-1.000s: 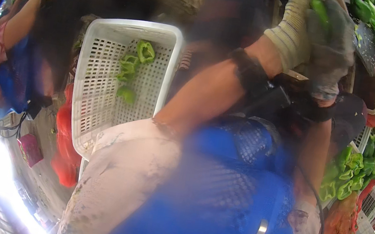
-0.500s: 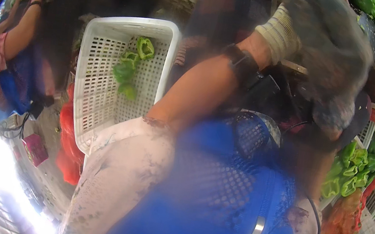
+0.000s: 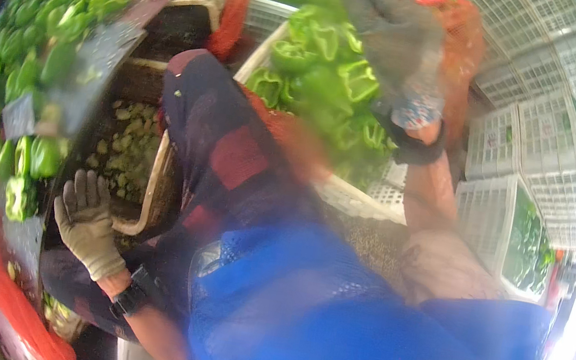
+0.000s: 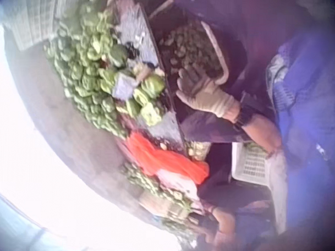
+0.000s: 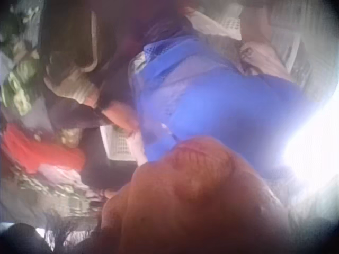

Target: The person picks up a green pepper, cuts it with a knife, and removes the core. They place the core into a container and the pepper into a white crate, repeating the process.

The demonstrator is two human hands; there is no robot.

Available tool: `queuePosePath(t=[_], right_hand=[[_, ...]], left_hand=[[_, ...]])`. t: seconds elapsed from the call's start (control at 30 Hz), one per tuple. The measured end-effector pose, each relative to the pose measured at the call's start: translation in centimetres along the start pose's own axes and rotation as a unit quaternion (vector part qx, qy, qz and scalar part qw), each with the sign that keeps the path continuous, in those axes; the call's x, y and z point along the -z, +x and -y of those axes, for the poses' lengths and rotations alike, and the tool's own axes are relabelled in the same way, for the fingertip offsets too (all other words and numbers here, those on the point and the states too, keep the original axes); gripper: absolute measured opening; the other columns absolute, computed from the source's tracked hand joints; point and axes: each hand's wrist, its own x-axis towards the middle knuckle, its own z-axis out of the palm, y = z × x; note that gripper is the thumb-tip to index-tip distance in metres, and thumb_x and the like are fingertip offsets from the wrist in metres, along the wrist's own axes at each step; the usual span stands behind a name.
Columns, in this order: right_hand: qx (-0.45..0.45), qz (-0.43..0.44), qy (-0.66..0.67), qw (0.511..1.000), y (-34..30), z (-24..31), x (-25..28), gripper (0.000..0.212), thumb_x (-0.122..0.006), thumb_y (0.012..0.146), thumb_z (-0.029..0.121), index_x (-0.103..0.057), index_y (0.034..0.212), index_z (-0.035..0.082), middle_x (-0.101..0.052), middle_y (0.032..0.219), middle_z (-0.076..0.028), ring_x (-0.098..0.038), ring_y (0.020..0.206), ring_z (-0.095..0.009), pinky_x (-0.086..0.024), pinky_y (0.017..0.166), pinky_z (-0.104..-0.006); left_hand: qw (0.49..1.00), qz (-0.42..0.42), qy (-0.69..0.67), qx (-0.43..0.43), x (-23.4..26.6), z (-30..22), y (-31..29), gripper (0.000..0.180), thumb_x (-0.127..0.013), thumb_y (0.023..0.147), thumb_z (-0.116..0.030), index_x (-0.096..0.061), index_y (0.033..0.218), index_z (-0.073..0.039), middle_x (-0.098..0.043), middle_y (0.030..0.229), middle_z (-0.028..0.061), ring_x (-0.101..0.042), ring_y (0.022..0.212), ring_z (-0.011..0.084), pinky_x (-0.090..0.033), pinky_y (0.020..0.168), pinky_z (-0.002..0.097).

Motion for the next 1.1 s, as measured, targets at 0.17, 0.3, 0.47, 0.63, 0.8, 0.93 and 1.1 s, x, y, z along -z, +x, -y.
queuePosePath(t=[0.17, 0.3, 0.47, 0.63, 0.8, 0.93, 1.1], right_hand=[[-0.144, 0.07, -0.171, 0.972, -3.5, -10.2, 1.4, 0.027, -0.063, 0.086, 0.004, -0.065, 0.112, -0.003, -0.069, 0.099, -0.009, -0.065, 0.086, -0.015, -0.052, 0.075, -0.0291], [0.068, 0.081, -0.329, 0.938, -7.8, -15.7, 1.6, 0.023, -0.062, 0.087, 0.009, -0.068, 0.107, -0.001, -0.069, 0.089, -0.007, -0.064, 0.075, -0.016, -0.051, 0.071, -0.0289], [0.033, 0.159, -0.342, 0.926, -10.1, -17.7, -0.9, 0.017, -0.06, 0.083, 0.011, -0.07, 0.097, 0.012, -0.067, 0.101, -0.008, -0.064, 0.093, -0.027, -0.053, 0.079, -0.0375], [0.178, 0.139, -0.282, 0.933, -7.1, -19.2, -3.6, 0.02, -0.064, 0.08, 0.016, -0.069, 0.1, 0.013, -0.068, 0.104, -0.009, -0.065, 0.096, -0.026, -0.053, 0.083, -0.0356], [0.092, 0.278, -0.364, 0.884, -0.3, -20.9, -11.4, 0.063, -0.071, 0.067, 0.053, -0.064, 0.115, 0.012, -0.06, 0.121, -0.017, -0.06, 0.103, -0.039, -0.044, 0.094, -0.055], [-0.075, 0.394, -0.404, 0.822, 2.2, -20.8, -12.6, 0.091, -0.067, 0.063, 0.07, -0.06, 0.12, -0.001, -0.059, 0.119, -0.024, -0.056, 0.106, -0.048, -0.031, 0.103, -0.0654], [-0.052, 0.356, -0.334, 0.871, -3.5, -16.3, -8.0, 0.035, -0.062, 0.079, 0.03, -0.067, 0.102, 0.003, -0.064, 0.099, -0.022, -0.065, 0.08, -0.032, -0.054, 0.062, -0.0462]], left_hand=[[0.993, -0.112, 0.041, 0.021, -0.2, 0.6, -0.6, 0.039, -0.046, 0.099, -0.034, -0.066, 0.104, -0.001, -0.06, 0.123, 0.0236, -0.05, 0.122, 0.0392, -0.033, 0.109, 0.0527], [0.996, -0.053, 0.028, 0.06, 0.6, 0.6, 0.2, 0.038, -0.045, 0.099, -0.028, -0.065, 0.112, 0.001, -0.057, 0.128, 0.024, -0.047, 0.128, 0.0396, -0.031, 0.112, 0.0519], [0.986, -0.132, 0.081, 0.066, 1.6, 0.4, -0.2, 0.037, -0.048, 0.099, -0.031, -0.069, 0.106, -0.002, -0.062, 0.123, 0.0201, -0.051, 0.124, 0.0375, -0.034, 0.11, 0.0508], [0.987, -0.105, 0.072, 0.097, 2.7, 1.0, 0.4, 0.035, -0.048, 0.098, -0.031, -0.068, 0.108, -0.003, -0.063, 0.123, 0.019, -0.052, 0.123, 0.0367, -0.037, 0.108, 0.051], [0.981, -0.105, 0.108, 0.123, 2.5, 1.7, 0.8, 0.035, -0.053, 0.095, -0.036, -0.068, 0.109, -0.008, -0.065, 0.121, 0.0133, -0.057, 0.118, 0.0306, -0.041, 0.104, 0.0486], [0.944, -0.255, 0.19, 0.082, -0.1, 4.3, 1.1, 0.032, -0.052, 0.096, -0.036, -0.069, 0.102, -0.009, -0.068, 0.113, 0.0109, -0.058, 0.115, 0.0292, -0.042, 0.102, 0.0472], [0.869, -0.214, 0.446, -0.025, 0.9, 4.7, 1.3, 0.025, -0.037, 0.099, -0.025, -0.053, 0.09, -0.008, -0.051, 0.093, 0.0083, -0.05, 0.09, 0.0228, -0.043, 0.082, 0.0377]])
